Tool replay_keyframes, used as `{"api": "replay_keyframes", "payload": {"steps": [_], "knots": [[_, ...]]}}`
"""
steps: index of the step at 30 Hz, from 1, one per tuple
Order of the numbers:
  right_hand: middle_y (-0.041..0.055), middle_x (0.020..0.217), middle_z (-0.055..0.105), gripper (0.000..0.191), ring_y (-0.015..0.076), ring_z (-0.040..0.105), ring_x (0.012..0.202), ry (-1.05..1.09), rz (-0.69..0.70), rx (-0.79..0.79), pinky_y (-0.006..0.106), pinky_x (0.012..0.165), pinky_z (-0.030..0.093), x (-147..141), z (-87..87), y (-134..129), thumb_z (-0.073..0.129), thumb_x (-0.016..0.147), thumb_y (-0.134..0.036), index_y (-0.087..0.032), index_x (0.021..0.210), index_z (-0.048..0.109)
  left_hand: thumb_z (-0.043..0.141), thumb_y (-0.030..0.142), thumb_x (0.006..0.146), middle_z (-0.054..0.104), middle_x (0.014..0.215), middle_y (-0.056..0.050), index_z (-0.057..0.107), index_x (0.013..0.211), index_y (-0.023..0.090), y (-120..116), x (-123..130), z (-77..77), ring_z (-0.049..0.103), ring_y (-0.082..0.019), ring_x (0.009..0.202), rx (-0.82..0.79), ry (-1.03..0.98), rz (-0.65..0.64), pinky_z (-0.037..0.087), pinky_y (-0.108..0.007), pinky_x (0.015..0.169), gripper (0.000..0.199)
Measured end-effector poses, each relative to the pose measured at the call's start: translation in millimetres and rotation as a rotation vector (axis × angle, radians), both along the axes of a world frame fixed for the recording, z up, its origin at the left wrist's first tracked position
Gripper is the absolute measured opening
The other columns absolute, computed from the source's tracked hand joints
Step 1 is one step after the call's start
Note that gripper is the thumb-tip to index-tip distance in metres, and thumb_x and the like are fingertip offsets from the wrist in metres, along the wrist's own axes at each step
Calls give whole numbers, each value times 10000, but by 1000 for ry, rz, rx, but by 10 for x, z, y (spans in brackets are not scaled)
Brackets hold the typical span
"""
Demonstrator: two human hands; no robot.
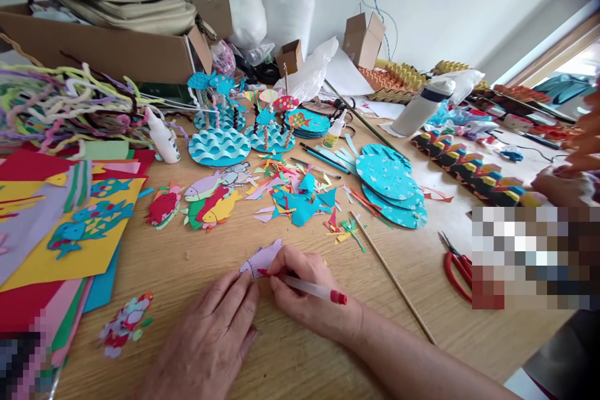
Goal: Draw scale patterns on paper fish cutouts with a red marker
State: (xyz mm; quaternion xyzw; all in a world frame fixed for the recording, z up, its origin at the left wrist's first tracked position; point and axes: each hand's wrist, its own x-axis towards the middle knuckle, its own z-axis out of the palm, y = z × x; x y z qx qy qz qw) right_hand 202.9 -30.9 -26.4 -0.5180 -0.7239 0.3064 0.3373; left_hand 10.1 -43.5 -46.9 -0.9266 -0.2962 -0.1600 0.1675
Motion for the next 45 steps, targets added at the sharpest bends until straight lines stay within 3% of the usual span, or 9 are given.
{"api": "replay_keyframes", "payload": {"steps": [22, 45], "knots": [[-67, 565, 489, 107, 67, 405, 431, -9, -4, 6, 174, 449, 302, -10, -35, 6, 465, 698, -109, -207, 739, 471, 270, 231, 929, 653, 1134, -65, 607, 1111, 134, 15, 23, 45, 575, -211, 1048, 20, -21, -9, 465, -325, 874, 395], [-77, 517, 443, 98, 66, 369, 408, 8, -34, 86, 165, 435, 282, -11, -44, -3, 469, 676, -121, -212, 711, 457, 291, 238, 926, 617, 1194, -73, 573, 1163, 139, 4, -13, -36, 539, -221, 1098, -12, -39, -8, 467, -335, 895, 382]]}}
